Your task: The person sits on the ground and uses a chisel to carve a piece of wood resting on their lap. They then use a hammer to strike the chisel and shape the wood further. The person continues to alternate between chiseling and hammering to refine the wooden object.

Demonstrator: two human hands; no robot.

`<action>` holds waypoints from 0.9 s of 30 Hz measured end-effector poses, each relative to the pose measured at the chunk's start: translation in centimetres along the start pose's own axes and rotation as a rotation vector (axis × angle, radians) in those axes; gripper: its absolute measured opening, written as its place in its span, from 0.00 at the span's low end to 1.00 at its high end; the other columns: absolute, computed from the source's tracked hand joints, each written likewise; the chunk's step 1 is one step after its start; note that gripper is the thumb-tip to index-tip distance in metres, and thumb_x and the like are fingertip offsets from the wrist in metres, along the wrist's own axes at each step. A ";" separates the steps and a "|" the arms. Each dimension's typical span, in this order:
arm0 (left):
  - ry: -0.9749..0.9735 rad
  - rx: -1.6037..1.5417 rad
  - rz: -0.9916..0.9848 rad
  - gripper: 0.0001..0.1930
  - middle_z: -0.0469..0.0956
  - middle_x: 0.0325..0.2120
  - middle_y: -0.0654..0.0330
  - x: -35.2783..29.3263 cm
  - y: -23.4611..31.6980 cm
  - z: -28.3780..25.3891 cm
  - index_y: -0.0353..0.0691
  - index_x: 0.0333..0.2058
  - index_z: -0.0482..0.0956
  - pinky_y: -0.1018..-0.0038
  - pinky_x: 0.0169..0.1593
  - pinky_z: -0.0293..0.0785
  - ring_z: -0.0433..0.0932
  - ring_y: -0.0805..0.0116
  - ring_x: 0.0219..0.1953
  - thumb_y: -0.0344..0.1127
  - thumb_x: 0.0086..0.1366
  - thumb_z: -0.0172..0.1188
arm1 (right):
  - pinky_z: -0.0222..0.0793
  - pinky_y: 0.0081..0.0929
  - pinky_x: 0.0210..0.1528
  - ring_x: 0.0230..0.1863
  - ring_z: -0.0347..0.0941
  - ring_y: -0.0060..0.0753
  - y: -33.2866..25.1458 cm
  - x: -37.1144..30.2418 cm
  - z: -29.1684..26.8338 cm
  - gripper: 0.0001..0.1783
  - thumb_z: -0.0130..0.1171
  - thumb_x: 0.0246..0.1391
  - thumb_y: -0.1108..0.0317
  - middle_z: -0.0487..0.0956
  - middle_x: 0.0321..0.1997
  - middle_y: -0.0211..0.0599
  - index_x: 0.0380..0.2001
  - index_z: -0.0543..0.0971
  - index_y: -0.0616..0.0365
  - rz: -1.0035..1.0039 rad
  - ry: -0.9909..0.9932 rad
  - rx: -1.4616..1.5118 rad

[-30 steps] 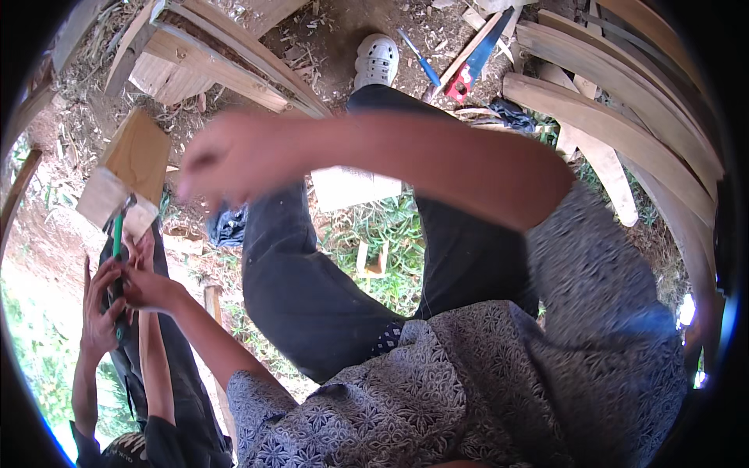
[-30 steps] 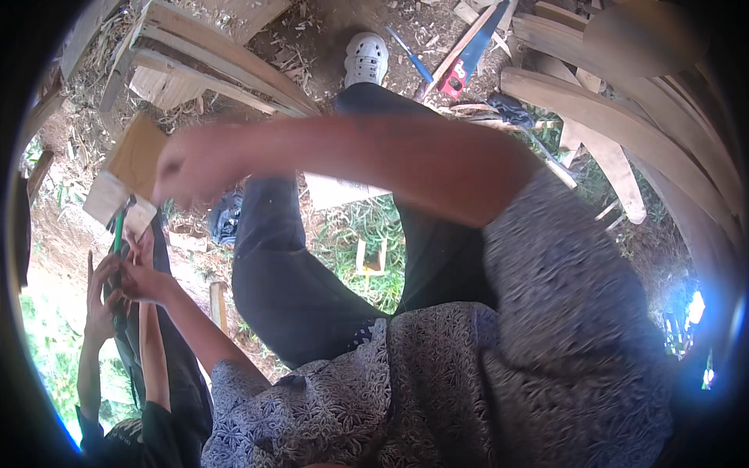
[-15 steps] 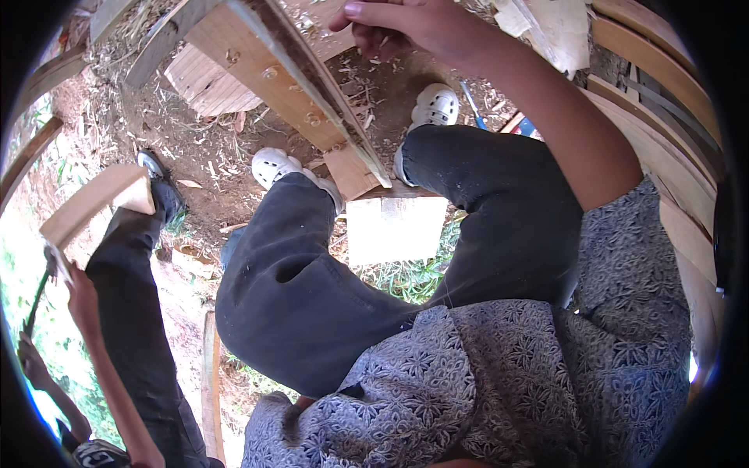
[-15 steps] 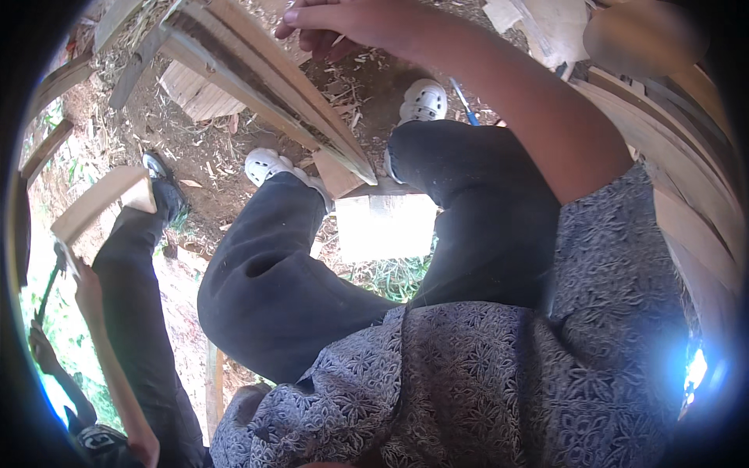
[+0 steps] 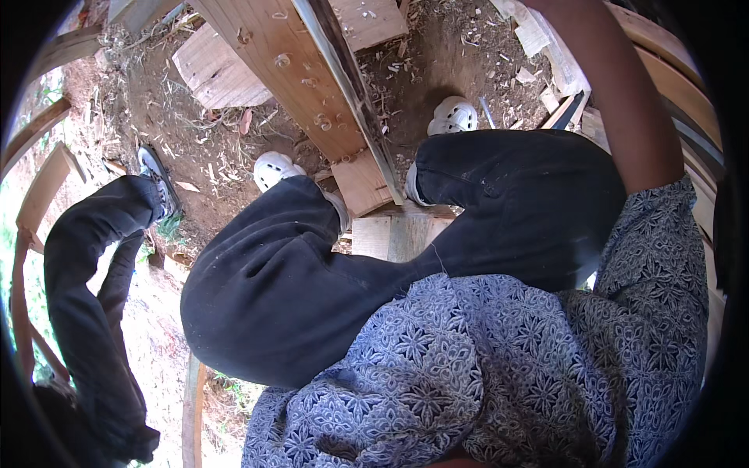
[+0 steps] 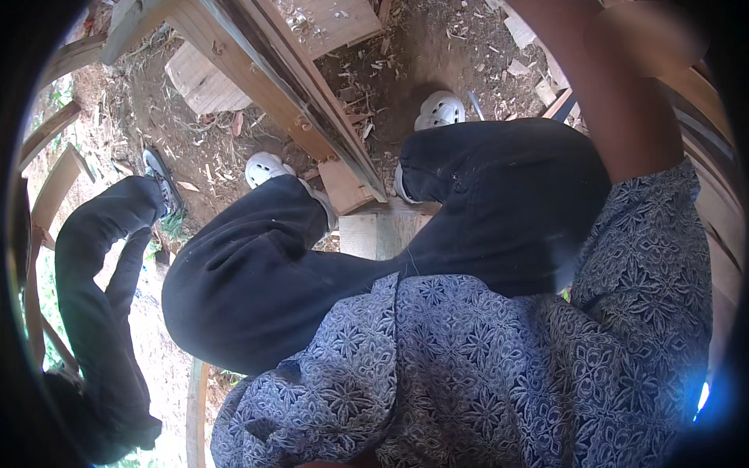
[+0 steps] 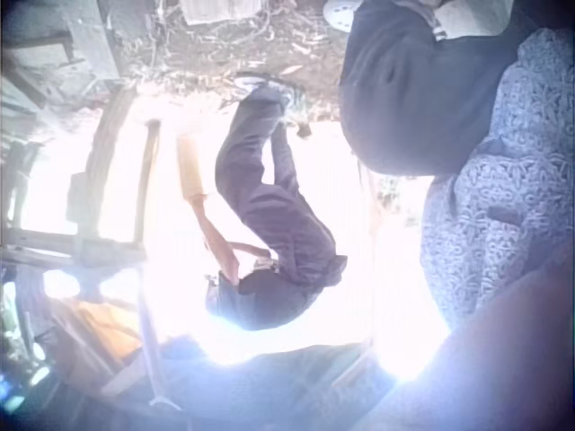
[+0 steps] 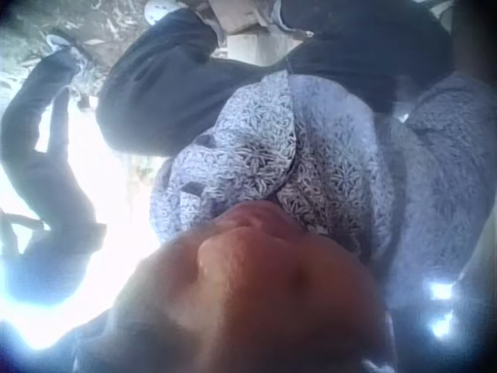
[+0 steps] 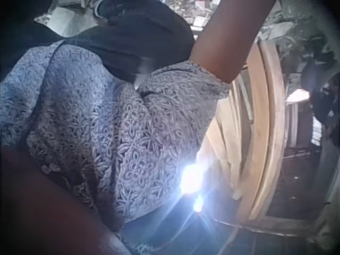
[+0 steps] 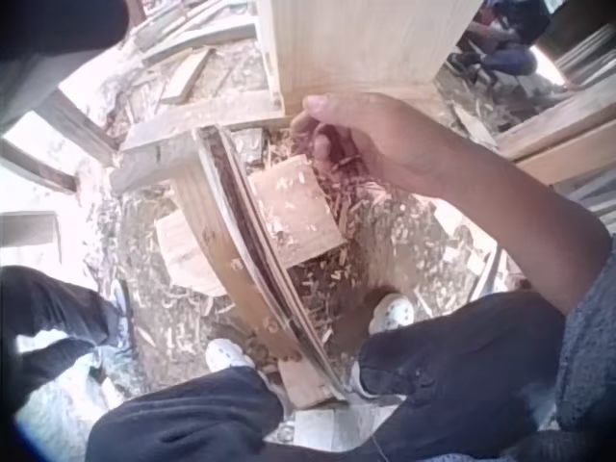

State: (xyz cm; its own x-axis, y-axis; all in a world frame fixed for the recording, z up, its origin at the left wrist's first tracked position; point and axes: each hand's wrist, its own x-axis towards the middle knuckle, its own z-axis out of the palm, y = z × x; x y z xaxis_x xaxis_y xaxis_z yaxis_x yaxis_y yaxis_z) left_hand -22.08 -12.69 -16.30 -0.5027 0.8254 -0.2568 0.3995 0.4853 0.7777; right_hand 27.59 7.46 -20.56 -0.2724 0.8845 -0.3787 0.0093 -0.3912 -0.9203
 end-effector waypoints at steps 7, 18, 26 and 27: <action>-0.149 -0.033 -0.197 0.26 0.75 0.48 0.55 -13.3 -7.3 0.7 0.40 0.65 0.64 0.71 0.46 0.77 0.79 0.67 0.44 0.33 0.71 0.57 | 0.69 0.21 0.37 0.32 0.72 0.21 -0.1 -8.5 0.0 0.18 0.52 0.70 0.53 0.76 0.29 0.24 0.44 0.78 0.58 -0.225 0.002 -0.153; -0.408 -0.027 -0.279 0.23 0.77 0.45 0.56 -26.0 -14.1 -1.0 0.40 0.64 0.66 0.70 0.46 0.77 0.80 0.67 0.43 0.34 0.72 0.56 | 0.73 0.22 0.42 0.35 0.74 0.22 3.7 -29.4 -10.2 0.17 0.53 0.70 0.52 0.78 0.35 0.28 0.48 0.80 0.53 -0.262 0.365 0.084; -0.623 0.082 -0.374 0.22 0.79 0.43 0.57 -28.9 -17.0 0.1 0.41 0.63 0.68 0.70 0.46 0.77 0.81 0.68 0.42 0.34 0.72 0.55 | 0.73 0.27 0.44 0.41 0.75 0.29 19.2 -40.8 -7.4 0.22 0.51 0.69 0.57 0.77 0.41 0.34 0.57 0.75 0.60 0.037 0.823 0.415; -0.660 0.105 -0.387 0.22 0.80 0.43 0.57 -28.9 -17.2 0.4 0.41 0.63 0.68 0.70 0.46 0.77 0.81 0.68 0.42 0.34 0.72 0.55 | 0.72 0.26 0.41 0.38 0.75 0.28 20.9 -41.6 -7.4 0.21 0.51 0.68 0.58 0.77 0.40 0.34 0.56 0.76 0.61 0.039 0.837 0.462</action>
State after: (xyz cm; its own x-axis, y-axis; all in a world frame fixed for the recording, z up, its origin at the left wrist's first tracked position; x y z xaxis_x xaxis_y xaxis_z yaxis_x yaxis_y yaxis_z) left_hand -14.13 -44.77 -22.46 -0.0727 0.5764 -0.8139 0.3755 0.7719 0.5131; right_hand 46.23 -35.63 -24.80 0.4977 0.6935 -0.5210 -0.4259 -0.3279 -0.8433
